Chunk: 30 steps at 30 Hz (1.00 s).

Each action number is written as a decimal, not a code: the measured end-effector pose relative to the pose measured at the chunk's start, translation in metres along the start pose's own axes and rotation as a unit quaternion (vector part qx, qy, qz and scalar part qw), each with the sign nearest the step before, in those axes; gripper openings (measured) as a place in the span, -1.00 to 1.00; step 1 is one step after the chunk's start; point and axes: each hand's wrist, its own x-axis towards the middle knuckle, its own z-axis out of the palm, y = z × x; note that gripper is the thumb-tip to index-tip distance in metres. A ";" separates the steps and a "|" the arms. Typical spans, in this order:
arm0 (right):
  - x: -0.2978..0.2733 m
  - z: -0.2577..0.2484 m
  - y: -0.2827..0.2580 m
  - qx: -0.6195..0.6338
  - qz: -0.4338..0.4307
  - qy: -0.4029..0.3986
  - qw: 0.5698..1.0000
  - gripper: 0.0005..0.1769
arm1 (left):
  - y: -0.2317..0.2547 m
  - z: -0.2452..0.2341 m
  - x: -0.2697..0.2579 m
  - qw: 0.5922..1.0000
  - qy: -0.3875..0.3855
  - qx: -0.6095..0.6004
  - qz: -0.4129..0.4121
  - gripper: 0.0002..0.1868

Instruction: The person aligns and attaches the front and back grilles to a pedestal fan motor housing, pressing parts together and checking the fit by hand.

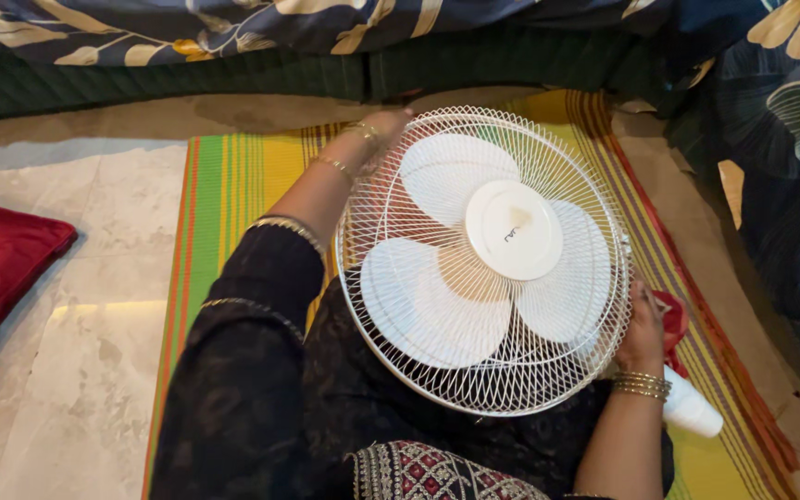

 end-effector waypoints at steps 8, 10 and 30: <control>0.007 -0.013 0.014 0.030 -0.007 0.021 0.999 -0.49 | 0.048 0.031 0.064 0.997 -0.065 0.018 -0.047 -0.32; 0.011 -0.021 0.021 0.029 -0.011 0.027 0.999 -0.50 | 0.055 0.030 0.054 0.996 -0.059 0.062 -0.038 -0.33; 0.010 0.001 0.031 0.021 -0.059 0.090 0.994 -0.63 | 0.026 0.000 0.022 0.997 -0.001 0.070 -0.033 -0.37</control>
